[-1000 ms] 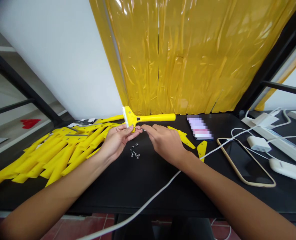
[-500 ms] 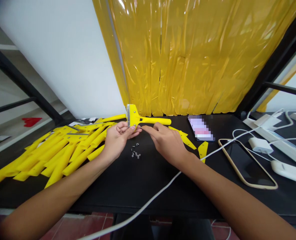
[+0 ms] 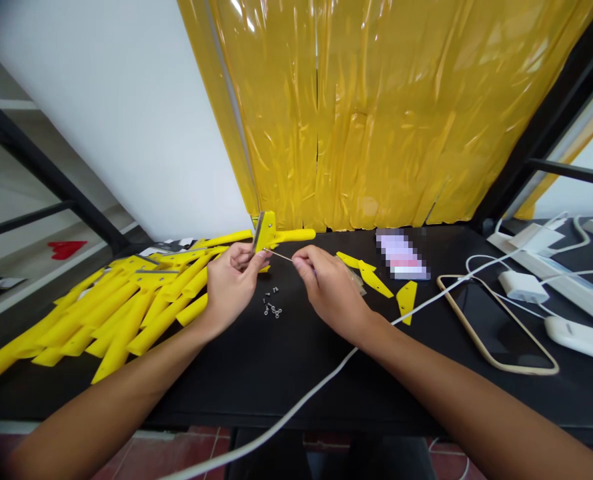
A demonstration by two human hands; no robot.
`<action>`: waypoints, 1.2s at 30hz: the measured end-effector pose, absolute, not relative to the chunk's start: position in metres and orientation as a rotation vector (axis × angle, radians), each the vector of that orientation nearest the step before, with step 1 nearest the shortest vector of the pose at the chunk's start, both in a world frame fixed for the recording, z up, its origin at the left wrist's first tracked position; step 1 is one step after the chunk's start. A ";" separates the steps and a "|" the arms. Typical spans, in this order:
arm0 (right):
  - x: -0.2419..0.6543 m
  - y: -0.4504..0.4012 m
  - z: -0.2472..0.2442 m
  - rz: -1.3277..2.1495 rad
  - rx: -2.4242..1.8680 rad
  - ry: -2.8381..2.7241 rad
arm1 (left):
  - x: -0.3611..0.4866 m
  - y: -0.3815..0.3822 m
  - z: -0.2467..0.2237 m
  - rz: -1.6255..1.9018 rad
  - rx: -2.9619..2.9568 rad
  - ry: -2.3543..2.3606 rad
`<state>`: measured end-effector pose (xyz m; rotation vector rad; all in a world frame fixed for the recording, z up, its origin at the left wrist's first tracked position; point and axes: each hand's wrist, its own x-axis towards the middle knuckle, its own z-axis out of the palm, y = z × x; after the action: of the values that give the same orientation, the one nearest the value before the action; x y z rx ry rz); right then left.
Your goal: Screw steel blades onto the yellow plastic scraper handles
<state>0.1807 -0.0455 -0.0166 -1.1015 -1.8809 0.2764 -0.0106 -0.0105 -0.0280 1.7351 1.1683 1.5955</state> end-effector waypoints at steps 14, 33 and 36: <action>0.181 -0.039 -0.026 0.444 -1.211 -1.820 | -0.011 -0.008 -0.027 1.610 1.632 1.199; 0.184 -0.043 -0.022 0.553 -1.332 -1.866 | -0.013 -0.006 -0.026 1.602 1.626 1.188; 0.182 -0.043 -0.021 0.613 -1.310 -1.802 | -0.013 -0.006 -0.025 1.604 1.592 1.173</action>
<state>0.1823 -0.0431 -0.0215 -1.3104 -1.8023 0.6132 -0.0125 -0.0059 -0.0246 1.5917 1.1726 1.6041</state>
